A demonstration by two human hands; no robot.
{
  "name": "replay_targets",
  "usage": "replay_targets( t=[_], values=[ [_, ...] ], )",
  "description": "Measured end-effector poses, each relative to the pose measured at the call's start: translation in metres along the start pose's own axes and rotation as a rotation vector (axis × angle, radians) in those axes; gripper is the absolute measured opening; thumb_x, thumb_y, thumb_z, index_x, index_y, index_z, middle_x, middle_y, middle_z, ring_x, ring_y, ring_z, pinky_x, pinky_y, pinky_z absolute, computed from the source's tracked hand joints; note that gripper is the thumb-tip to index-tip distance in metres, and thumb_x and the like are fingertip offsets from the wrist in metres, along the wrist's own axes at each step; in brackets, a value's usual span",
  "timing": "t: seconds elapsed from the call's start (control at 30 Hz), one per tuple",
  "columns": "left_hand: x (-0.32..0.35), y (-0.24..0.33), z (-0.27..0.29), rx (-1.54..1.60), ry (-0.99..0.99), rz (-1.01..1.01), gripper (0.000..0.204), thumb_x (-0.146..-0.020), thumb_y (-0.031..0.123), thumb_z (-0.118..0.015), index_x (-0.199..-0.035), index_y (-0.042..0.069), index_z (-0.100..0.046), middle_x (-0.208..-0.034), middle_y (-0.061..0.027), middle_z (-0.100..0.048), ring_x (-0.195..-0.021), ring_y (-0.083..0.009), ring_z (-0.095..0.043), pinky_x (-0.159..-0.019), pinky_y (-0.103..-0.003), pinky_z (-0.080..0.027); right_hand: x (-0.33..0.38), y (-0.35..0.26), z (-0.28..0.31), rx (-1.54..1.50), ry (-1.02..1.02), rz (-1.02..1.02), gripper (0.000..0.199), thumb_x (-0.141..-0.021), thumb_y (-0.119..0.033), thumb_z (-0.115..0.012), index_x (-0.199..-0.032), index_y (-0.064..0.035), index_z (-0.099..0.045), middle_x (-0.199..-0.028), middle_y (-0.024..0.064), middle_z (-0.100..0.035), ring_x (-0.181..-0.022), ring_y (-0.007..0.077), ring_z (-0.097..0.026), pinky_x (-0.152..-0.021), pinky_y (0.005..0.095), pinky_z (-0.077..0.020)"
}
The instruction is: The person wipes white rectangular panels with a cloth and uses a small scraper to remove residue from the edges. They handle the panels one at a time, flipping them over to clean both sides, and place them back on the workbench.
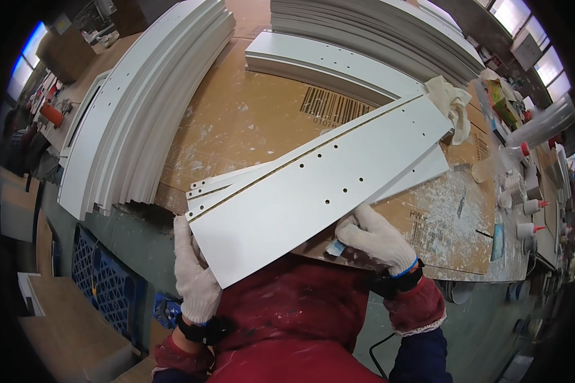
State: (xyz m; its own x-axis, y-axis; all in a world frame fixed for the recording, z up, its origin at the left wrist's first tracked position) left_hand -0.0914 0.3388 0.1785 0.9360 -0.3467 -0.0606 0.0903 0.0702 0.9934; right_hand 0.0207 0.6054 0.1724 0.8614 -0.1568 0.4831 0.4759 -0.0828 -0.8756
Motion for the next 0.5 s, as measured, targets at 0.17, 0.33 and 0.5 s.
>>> replay_targets(
  t=[0.17, 0.33, 0.5],
  values=[
    [0.016, -0.045, 0.016, 0.513, -0.068, 0.317, 0.045, -0.085, -0.001, -0.062, -0.127, -0.006, -0.046, -0.12, -0.0158, -0.058, -0.106, -0.0237, -0.06, -0.089, -0.035, -0.05, 0.001, -0.01, -0.005, -0.06, -0.005, 0.019, 0.048, -0.086, -0.02, -0.057, -0.127, 0.0009, -0.044, -0.079, 0.0026, -0.056, -0.062, 0.0068, -0.052, -0.052, 0.0206, -0.0426],
    [0.014, -0.052, 0.029, 1.126, -0.317, 0.521, 0.053, -0.082, -0.012, -0.05, -0.133, -0.013, -0.037, -0.128, -0.0315, -0.048, -0.119, -0.0464, -0.051, -0.093, -0.063, -0.047, 0.002, -0.006, -0.003, -0.024, 0.065, -0.009, 0.048, -0.084, -0.019, -0.058, -0.125, 0.0045, -0.047, -0.078, 0.0046, -0.059, -0.062, 0.0093, -0.055, -0.052, 0.0209, -0.043],
    [0.008, -0.046, 0.031, 1.295, -0.389, 0.589, 0.066, -0.081, 0.002, -0.057, -0.139, -0.013, -0.028, -0.135, -0.0332, -0.042, -0.126, -0.0512, -0.041, -0.1, -0.073, -0.028, 0.018, 0.009, 0.006, -0.286, 0.027, 0.02, 0.055, -0.082, -0.025, -0.068, -0.124, 0.0048, -0.048, -0.076, 0.0053, -0.06, -0.06, 0.0092, -0.053, -0.052, 0.0211, -0.0422]
  ],
)
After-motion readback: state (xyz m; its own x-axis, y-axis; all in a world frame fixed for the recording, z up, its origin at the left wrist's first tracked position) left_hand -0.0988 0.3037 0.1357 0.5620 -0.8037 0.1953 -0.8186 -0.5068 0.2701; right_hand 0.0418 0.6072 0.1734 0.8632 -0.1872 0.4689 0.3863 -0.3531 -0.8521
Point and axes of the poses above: each hand's wrist, its own x-axis away from the middle knuckle, its own z-axis out of the back of the hand, y = z × x, the point moved 1 cm from there along -x, towards the middle knuckle
